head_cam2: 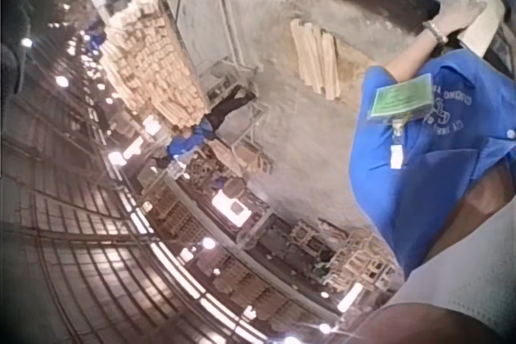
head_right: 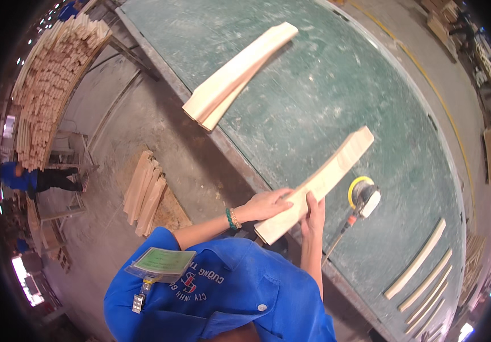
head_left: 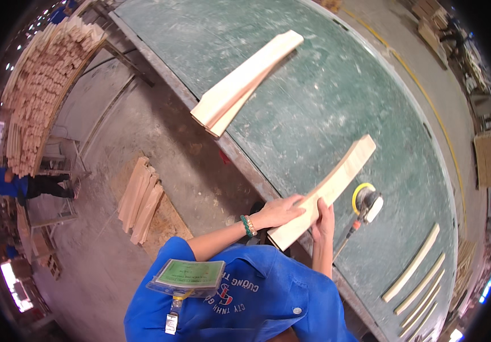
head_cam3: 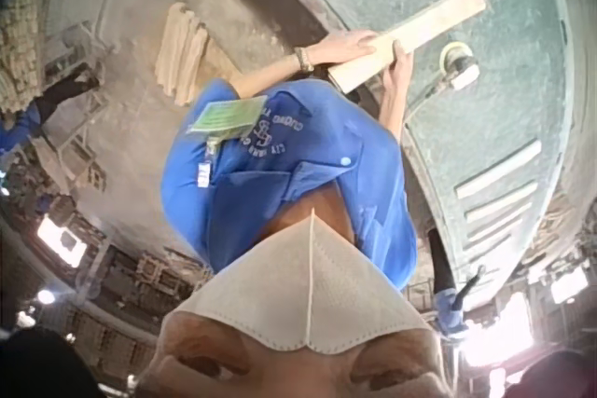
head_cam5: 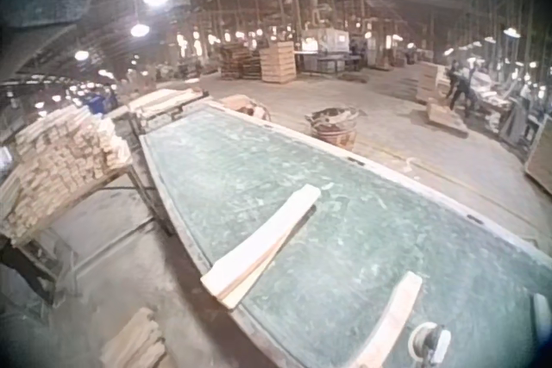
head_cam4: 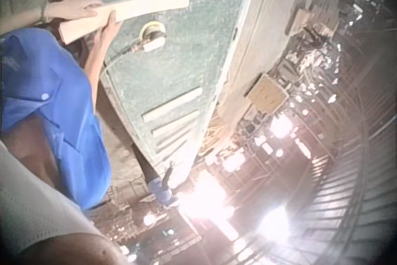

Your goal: The person uses an orbital sander to smooth the surfaces of several curved wooden pieces on a green workbench. After sanding, the person stacks the finished pieces and hands them to a coworker.

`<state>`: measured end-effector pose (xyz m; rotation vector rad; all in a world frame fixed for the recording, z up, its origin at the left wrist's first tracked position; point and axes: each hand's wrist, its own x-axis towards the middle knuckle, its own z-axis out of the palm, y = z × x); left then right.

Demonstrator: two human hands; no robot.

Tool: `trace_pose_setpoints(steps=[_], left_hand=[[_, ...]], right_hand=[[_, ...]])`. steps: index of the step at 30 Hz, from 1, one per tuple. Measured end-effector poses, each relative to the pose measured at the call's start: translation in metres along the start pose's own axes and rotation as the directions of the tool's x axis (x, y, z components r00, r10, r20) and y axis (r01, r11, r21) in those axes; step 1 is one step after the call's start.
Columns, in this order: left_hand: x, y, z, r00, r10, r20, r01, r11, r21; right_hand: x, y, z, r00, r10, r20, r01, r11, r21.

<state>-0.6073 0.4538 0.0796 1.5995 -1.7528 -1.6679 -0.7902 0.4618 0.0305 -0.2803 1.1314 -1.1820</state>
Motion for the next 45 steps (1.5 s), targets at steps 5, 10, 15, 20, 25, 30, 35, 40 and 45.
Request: trace_pose_setpoints(steps=[5, 10, 15, 20, 25, 30, 35, 40, 45], left_hand=[[0.033, -0.036, -0.075, 0.892, 0.320, -0.318, -0.084, 0.811, 0.579], [0.073, -0.048, -0.239, 0.484, 0.433, -0.760, 0.468, 0.606, 0.643], [0.077, -0.048, -0.251, 0.629, 0.289, -0.722, 0.382, 0.693, 0.611], [0.079, -0.041, -0.128, 0.643, 0.221, -0.734, 0.259, 0.839, 0.479], [0.097, -0.057, -0.135, 0.579, 0.293, -0.761, 0.160, 0.875, 0.458], [0.111, -0.074, -0.247, 0.340, 0.282, -0.897, 0.611, 0.659, 0.438], [0.101, -0.055, -0.256, 0.526, 0.214, -0.823, 0.446, 0.755, 0.481], [0.094, -0.010, -0.131, 0.635, 0.006, -0.772, 0.309, 0.915, 0.260], [0.101, -0.015, -0.101, 0.622, 0.067, -0.780, 0.256, 0.924, 0.283]], right_hand=[[0.000, 0.008, -0.018, 0.999, 0.036, -0.038, -0.036, 0.999, -0.002], [0.011, 0.018, -0.029, 0.988, 0.052, -0.147, -0.052, 0.999, 0.003], [0.018, 0.023, -0.033, 0.997, 0.019, -0.080, -0.023, 0.999, -0.043], [0.016, 0.020, -0.042, 0.994, 0.022, -0.107, -0.029, 0.998, -0.064], [0.012, 0.023, -0.030, 0.997, 0.045, -0.056, -0.048, 0.997, -0.066], [0.018, 0.024, -0.029, 0.995, 0.057, -0.085, -0.059, 0.998, -0.024], [0.022, 0.019, -0.034, 0.996, 0.050, -0.075, -0.053, 0.998, -0.039], [0.020, 0.015, -0.050, 0.997, 0.021, -0.081, -0.025, 0.999, -0.048], [0.017, 0.022, -0.040, 0.995, 0.056, -0.081, -0.056, 0.998, -0.008]])
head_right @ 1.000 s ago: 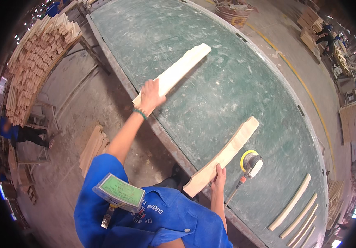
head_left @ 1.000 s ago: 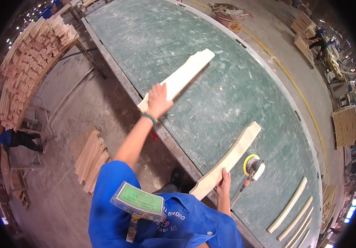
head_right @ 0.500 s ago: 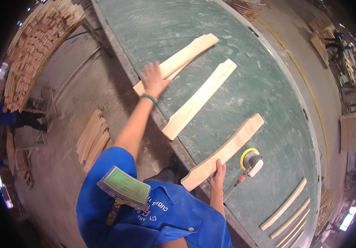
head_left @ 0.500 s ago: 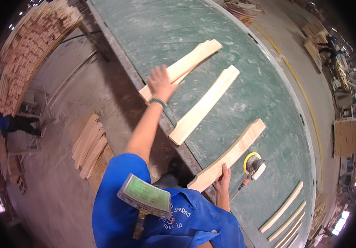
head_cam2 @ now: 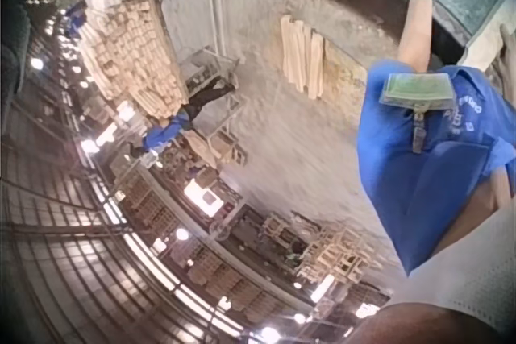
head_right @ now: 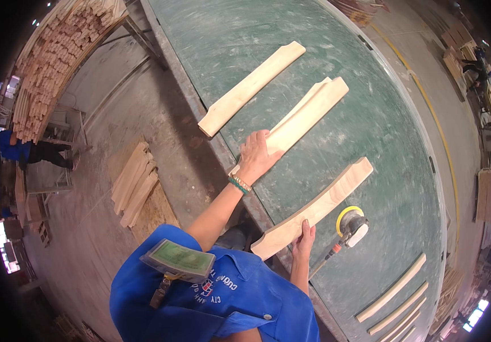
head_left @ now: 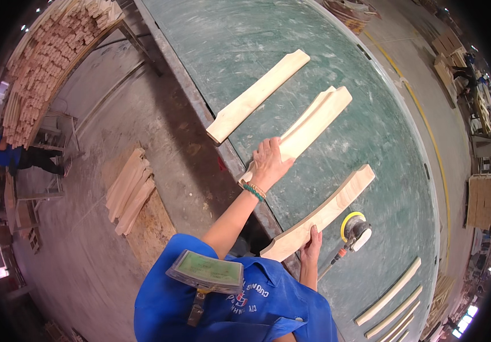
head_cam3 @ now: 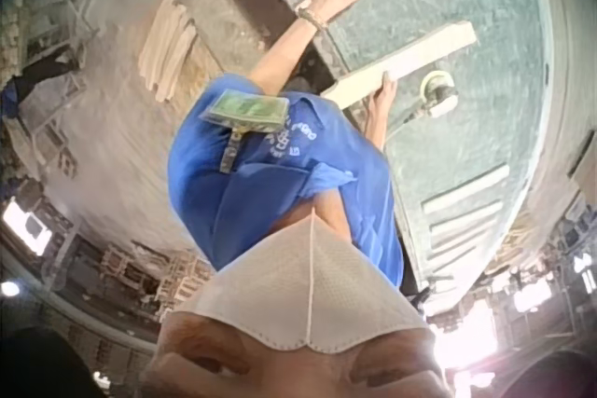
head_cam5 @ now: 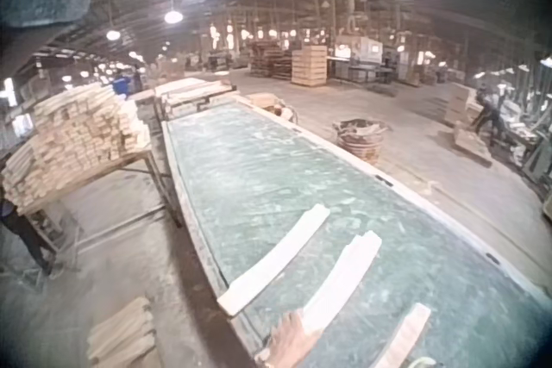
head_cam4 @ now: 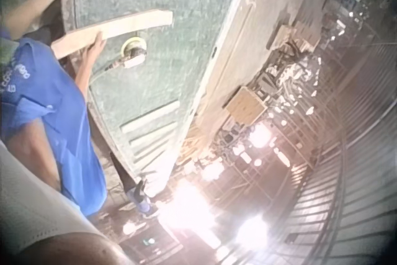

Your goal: The person uses an orbital sander to smooth the surfaces of several curved wooden pieces on a green workbench. After sanding, the person stacks the finished pieces and hands them to a coworker.

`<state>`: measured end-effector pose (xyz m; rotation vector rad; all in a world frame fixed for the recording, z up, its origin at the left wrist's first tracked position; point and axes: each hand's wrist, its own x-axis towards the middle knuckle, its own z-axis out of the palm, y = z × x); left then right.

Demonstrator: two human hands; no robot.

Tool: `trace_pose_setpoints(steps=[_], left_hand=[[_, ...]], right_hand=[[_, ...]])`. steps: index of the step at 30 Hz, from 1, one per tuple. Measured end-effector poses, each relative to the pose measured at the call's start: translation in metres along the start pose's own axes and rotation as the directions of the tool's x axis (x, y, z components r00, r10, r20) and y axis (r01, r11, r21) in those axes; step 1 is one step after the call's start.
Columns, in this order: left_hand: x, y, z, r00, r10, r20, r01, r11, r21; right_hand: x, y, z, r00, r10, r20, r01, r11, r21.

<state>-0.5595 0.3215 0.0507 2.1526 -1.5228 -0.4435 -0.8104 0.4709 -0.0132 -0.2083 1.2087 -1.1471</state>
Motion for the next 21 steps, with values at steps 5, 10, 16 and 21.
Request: trace_pose_setpoints(steps=[5, 10, 16, 21], left_hand=[[0.068, -0.063, -0.007, 0.952, 0.039, -0.304, 0.039, 0.969, 0.245], [0.120, -0.107, -0.033, 0.982, -0.053, -0.184, 0.121, 0.917, 0.381], [0.107, -0.066, -0.055, 0.991, -0.130, -0.032, 0.132, 0.987, 0.091], [0.026, -0.008, -0.042, 0.988, -0.147, 0.037, 0.150, 0.983, -0.105]], right_hand=[[0.001, 0.001, 0.004, 0.998, 0.014, 0.062, -0.013, 1.000, -0.011], [0.004, -0.004, 0.002, 0.997, 0.013, 0.078, -0.012, 1.000, -0.017], [0.006, -0.004, 0.002, 0.998, 0.021, 0.057, -0.022, 1.000, 0.016], [0.007, -0.003, -0.009, 0.999, -0.048, -0.022, 0.044, 0.984, -0.175]])
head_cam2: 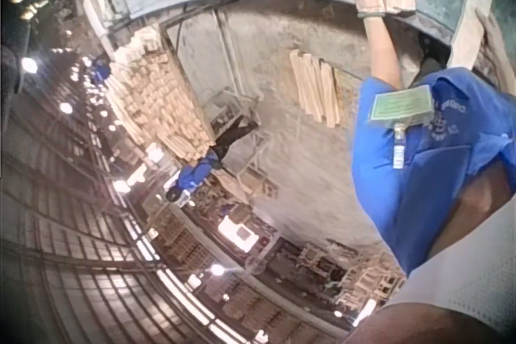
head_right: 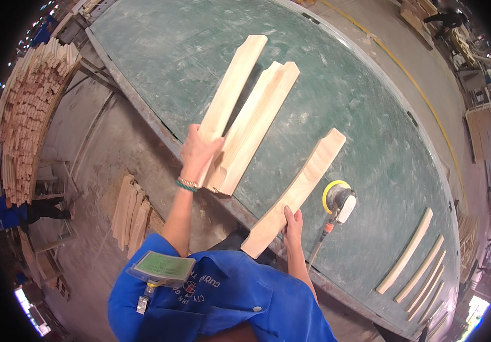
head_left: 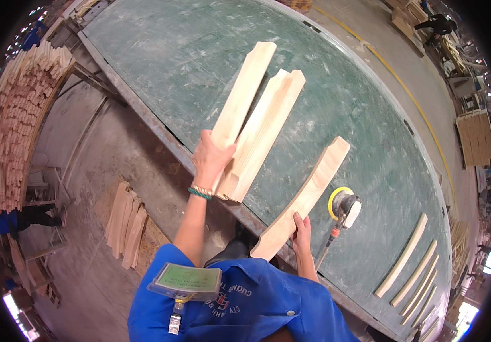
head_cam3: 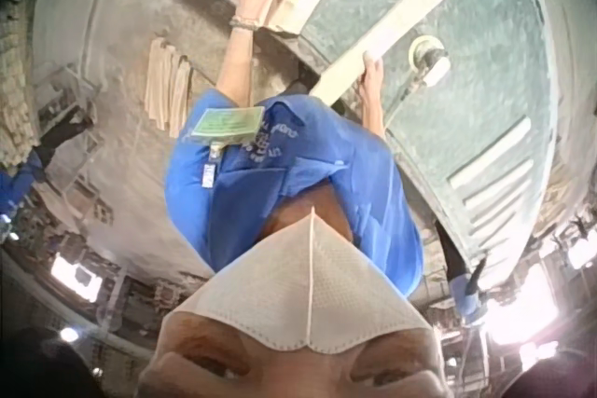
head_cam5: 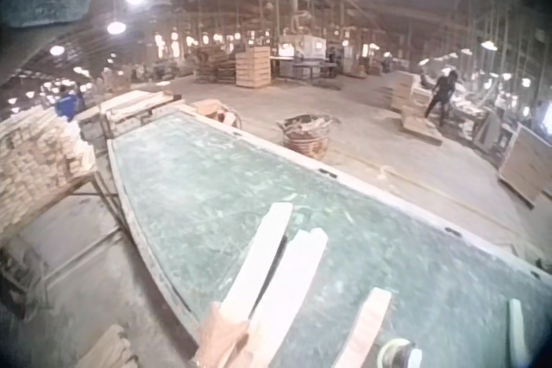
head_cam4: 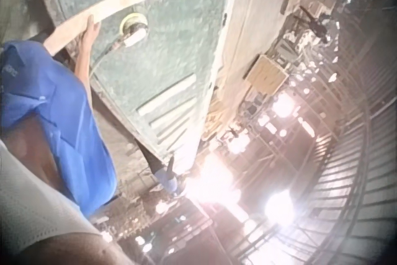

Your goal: The person uses an orbital sander to smooth the surfaces of several curved wooden pieces on a green workbench. After sanding, the person stacks the finished pieces and hands them to a coworker.

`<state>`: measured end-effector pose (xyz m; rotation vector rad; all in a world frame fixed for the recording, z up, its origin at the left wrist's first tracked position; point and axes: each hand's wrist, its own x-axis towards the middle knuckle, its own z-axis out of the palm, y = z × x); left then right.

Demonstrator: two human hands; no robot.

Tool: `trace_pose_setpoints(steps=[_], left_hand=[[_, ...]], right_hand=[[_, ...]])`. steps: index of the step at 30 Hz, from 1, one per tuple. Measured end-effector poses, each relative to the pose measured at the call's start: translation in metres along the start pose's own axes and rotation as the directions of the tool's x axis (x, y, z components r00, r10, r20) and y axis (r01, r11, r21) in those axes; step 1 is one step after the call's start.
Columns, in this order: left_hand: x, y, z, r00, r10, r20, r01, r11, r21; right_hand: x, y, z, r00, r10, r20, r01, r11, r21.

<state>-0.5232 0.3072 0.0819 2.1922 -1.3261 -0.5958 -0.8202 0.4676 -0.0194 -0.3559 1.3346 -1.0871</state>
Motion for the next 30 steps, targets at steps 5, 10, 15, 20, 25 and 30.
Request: trace_pose_setpoints(steps=[5, 10, 15, 20, 25, 30], left_hand=[[-0.016, 0.000, 0.022, 0.999, 0.032, -0.023, -0.030, 0.994, 0.107], [-0.005, -0.024, 0.026, 0.980, 0.182, 0.078, -0.191, 0.973, 0.129], [0.000, -0.013, 0.035, 0.971, 0.181, 0.153, -0.179, 0.983, -0.026], [0.001, -0.024, 0.008, 0.969, 0.054, 0.241, -0.044, 0.998, -0.045], [0.015, -0.018, 0.006, 0.905, 0.128, 0.406, 0.061, 0.905, -0.420], [-0.025, -0.026, 0.054, 0.917, 0.205, 0.343, -0.078, 0.934, -0.350]], right_hand=[[0.016, -0.010, 0.008, 0.993, -0.063, -0.104, 0.013, 0.905, -0.425], [0.005, -0.024, 0.009, 0.997, 0.051, -0.059, -0.055, 0.995, -0.078], [0.005, -0.030, -0.017, 0.888, -0.420, -0.189, 0.170, 0.680, -0.714], [-0.004, -0.067, 0.069, 0.834, -0.453, 0.315, 0.504, 0.394, -0.768], [0.049, -0.021, 0.169, 0.973, -0.091, 0.213, 0.180, 0.872, -0.454], [0.065, -0.034, 0.155, 0.931, -0.161, 0.327, 0.290, 0.870, -0.399]])
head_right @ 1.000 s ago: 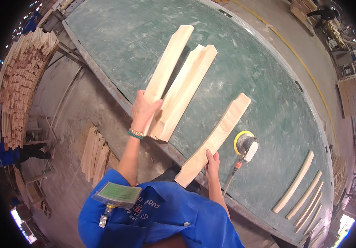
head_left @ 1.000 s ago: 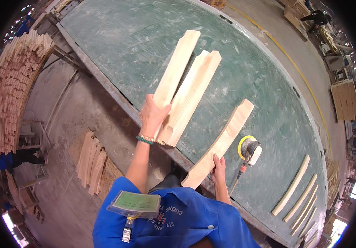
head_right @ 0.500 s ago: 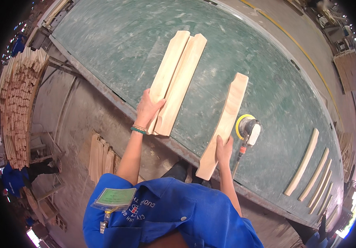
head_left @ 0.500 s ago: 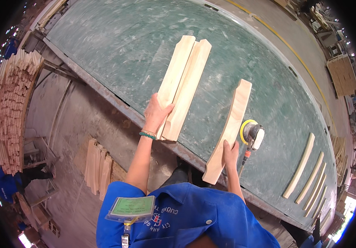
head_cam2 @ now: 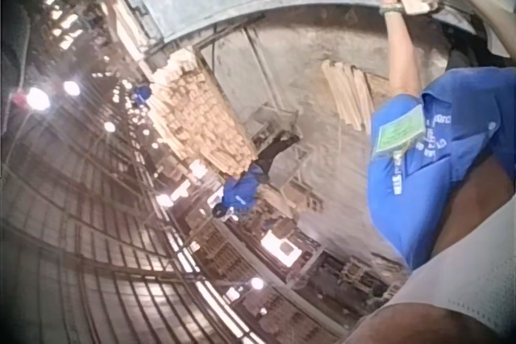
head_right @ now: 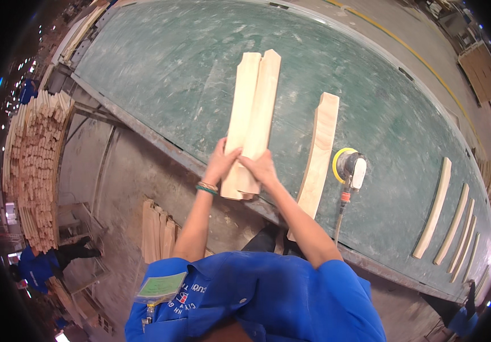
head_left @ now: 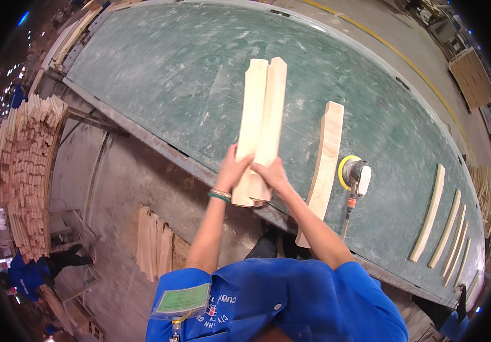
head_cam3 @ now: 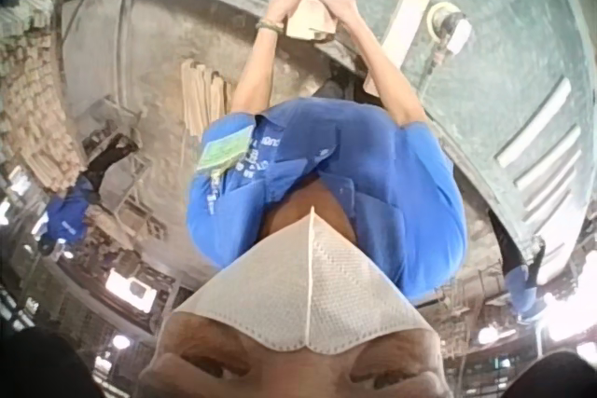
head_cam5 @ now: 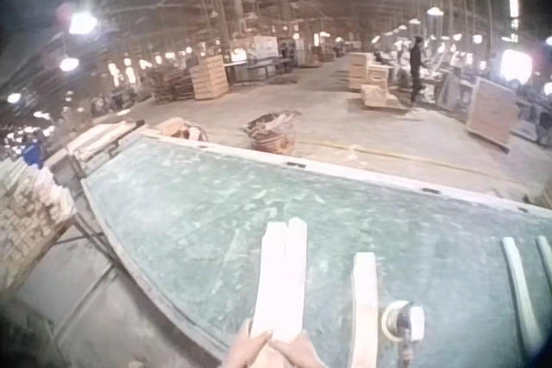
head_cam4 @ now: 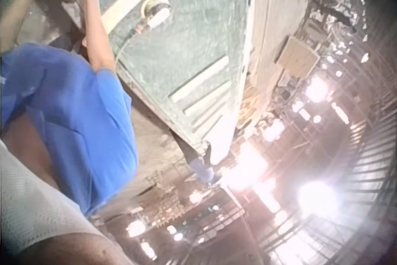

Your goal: The person uses an orbital sander to smooth the surfaces of several curved wooden pieces on a green workbench. After sanding, the person stacks the finished pieces and hands them to a coworker.

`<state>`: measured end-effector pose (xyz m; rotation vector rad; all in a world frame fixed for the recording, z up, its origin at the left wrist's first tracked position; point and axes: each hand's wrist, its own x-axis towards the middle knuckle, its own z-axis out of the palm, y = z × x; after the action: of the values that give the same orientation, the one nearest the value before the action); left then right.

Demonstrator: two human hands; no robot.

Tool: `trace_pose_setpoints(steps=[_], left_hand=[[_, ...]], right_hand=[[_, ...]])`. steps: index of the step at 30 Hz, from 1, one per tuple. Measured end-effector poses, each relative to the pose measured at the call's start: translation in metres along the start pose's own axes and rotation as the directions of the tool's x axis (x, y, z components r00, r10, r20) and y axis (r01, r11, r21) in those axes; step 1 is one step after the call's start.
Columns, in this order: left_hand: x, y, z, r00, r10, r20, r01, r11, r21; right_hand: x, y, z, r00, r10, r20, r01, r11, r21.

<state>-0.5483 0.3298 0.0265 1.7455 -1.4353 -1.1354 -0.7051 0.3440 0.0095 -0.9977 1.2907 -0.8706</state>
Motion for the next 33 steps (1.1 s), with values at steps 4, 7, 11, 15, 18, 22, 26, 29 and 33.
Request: trace_pose_setpoints(steps=[4, 7, 11, 15, 18, 22, 26, 29, 33], left_hand=[[-0.032, -0.012, 0.046, 0.983, -0.082, 0.162, 0.143, 0.902, -0.407], [-0.045, -0.020, 0.060, 0.985, -0.050, 0.163, 0.141, 0.773, -0.618], [-0.059, -0.012, 0.060, 0.980, 0.143, 0.137, 0.043, 0.522, -0.852], [-0.056, 0.004, 0.065, 0.998, 0.022, 0.054, 0.025, 0.675, -0.737], [-0.056, -0.014, 0.064, 0.994, -0.072, 0.086, 0.112, 0.700, -0.705], [-0.053, 0.015, 0.070, 0.993, -0.033, 0.112, 0.111, 0.571, -0.813], [-0.090, 0.017, 0.066, 0.979, -0.086, 0.187, 0.205, 0.510, -0.835], [-0.135, 0.011, 0.064, 0.976, -0.098, 0.196, 0.218, 0.534, -0.817], [-0.207, 0.012, 0.061, 0.924, 0.060, 0.379, 0.317, 0.438, -0.841]], right_hand=[[-0.042, -0.006, -0.024, 0.981, -0.012, -0.195, 0.026, 0.997, 0.066], [-0.070, -0.017, -0.013, 0.965, -0.024, -0.262, 0.021, 1.000, -0.016], [-0.075, -0.011, -0.026, 0.925, -0.266, -0.271, 0.146, 0.908, -0.393], [-0.050, -0.006, -0.028, 0.934, -0.341, 0.105, 0.349, 0.812, -0.468], [-0.060, -0.009, -0.021, 0.986, -0.001, 0.164, 0.028, 0.986, -0.162], [-0.038, -0.017, -0.046, 0.975, 0.029, 0.220, -0.028, 1.000, -0.008], [-0.077, -0.023, -0.036, 0.876, 0.288, 0.387, -0.345, 0.935, 0.086], [-0.117, -0.021, -0.034, 0.831, 0.293, 0.473, -0.371, 0.926, 0.077], [-0.170, -0.020, -0.073, 0.755, 0.360, 0.549, -0.441, 0.898, 0.017]])
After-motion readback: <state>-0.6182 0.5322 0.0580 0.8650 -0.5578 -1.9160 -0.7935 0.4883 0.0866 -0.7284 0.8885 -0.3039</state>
